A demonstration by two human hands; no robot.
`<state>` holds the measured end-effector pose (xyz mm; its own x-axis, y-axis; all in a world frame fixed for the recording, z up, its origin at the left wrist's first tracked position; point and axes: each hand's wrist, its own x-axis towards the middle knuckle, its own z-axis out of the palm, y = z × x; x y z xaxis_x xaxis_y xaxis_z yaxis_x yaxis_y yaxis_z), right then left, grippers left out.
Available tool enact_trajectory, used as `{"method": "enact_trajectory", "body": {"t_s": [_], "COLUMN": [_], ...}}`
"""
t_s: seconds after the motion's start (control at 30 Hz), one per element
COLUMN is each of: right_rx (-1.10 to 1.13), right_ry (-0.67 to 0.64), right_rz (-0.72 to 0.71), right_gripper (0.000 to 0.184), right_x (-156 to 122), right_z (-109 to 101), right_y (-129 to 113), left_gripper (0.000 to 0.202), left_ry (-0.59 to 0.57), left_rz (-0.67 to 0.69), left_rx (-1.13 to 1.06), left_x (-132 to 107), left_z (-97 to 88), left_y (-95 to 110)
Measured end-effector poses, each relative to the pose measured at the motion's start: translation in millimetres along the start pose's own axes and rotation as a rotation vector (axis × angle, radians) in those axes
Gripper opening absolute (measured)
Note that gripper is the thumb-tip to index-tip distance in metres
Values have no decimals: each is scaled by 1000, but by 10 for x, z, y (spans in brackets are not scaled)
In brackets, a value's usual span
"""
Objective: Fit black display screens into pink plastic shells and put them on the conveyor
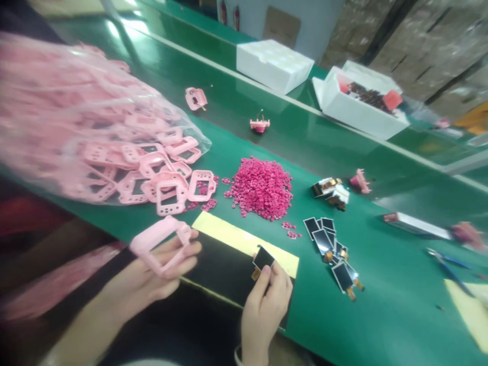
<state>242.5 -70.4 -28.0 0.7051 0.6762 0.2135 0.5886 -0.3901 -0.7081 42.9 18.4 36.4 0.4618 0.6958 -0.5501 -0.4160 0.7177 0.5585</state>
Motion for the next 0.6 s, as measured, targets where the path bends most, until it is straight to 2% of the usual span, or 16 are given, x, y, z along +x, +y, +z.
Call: {"method": "enact_trajectory", "body": {"t_s": [0.07,0.1,0.17,0.27,0.33,0.4,0.5,0.57,0.6], "right_rx": [-39,-54,-74,-90,-76,-19,126,190,211], "right_ry": [22,28,34,19,4,-8,-14,1,-4], "right_rz": [-37,-51,-79,-86,-39,66,227,224,165], "right_gripper": [56,56,55,54,56,56,48,39,33], "right_x": [-6,-4,3,17,24,26,9,-7,-11], "right_z": [7,6,0,-13,-38,-100,-271,-407,-469], "right_y": [8,10,9,-10,-39,-90,-208,-304,-352], "left_gripper": [10,21,33,23,12,2,18,27,30], "left_ry": [35,61,98,95,73,55,66,57,42], "left_rz": [-83,-123,-193,-231,-146,-4,133,134,116], "left_rx": [-275,-373,-501,-570,-455,-193,283,493,543], "left_x": [-8,-10,-11,0,18,36,38,19,4], "left_z": [175,265,432,582,579,503,339,252,225], "left_y": [-51,-65,-88,-164,-256,-348,-396,-363,-339]}}
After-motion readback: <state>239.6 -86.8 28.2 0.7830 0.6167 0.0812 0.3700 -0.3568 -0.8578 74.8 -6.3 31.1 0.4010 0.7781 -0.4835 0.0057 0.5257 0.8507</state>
